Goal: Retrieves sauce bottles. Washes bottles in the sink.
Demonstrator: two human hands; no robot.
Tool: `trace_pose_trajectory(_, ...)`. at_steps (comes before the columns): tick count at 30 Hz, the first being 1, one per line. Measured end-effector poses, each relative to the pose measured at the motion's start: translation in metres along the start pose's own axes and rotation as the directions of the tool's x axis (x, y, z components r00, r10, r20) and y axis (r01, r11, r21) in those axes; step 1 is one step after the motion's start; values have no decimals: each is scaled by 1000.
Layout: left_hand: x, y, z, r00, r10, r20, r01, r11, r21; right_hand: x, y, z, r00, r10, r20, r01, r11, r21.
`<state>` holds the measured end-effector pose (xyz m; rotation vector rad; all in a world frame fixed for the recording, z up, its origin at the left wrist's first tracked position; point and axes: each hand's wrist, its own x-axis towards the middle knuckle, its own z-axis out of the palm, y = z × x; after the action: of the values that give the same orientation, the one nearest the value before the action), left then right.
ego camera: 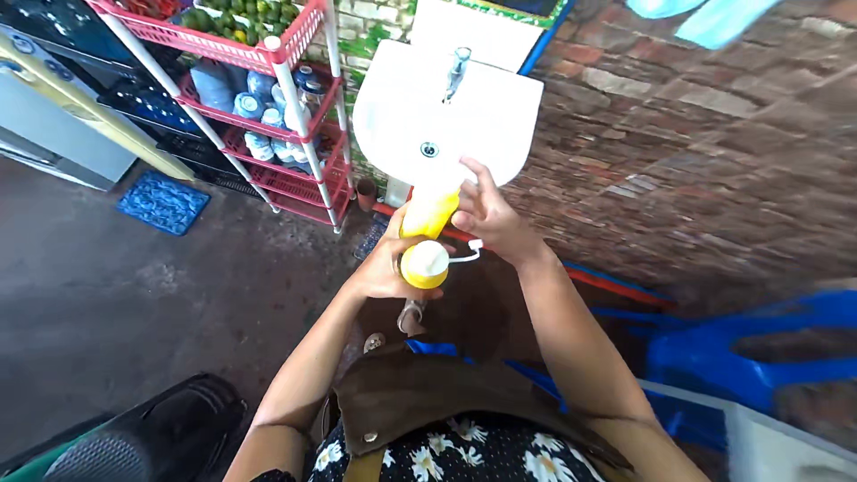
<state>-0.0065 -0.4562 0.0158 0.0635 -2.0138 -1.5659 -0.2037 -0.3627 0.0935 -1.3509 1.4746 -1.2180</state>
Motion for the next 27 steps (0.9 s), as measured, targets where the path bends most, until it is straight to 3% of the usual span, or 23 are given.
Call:
trace_pose_trajectory(4,62,-12,-23,996,-84,15,85,995,-44,55,21,-31,998,-34,59,27,992,126)
trace_pose_trajectory(8,106,-43,-42,979,-95,-178,75,990,-116,111,39,-81,1000,-1,2,1,1000,16)
trace_pose_trajectory(10,132,-54,-55,943,-118,-312,79,988,-136,143,51,-109,998,66,18,-62,984,-169)
trace_pose_trajectory(12,154,-62,-61,891,-128,-436,65,986,-155,169,71,-131,982,135,130,-86,941,-328)
trace_pose_trajectory(16,186,-84,-70,757,-246,-605,174,969,-177,212,128,-150,887,381,260,-298,904,-306)
trace_pose_trajectory(21,215,-119,-81,648,-474,-596,416,876,-245,233,143,-144,874,461,153,-449,887,-108)
trace_pose_trajectory(25,238,-138,-95,676,-559,-481,522,823,-223,234,142,-130,872,485,62,-488,872,30)
trace_pose_trajectory(27,246,-143,-104,695,-592,-407,563,801,-205,236,148,-120,886,462,-31,-462,887,5)
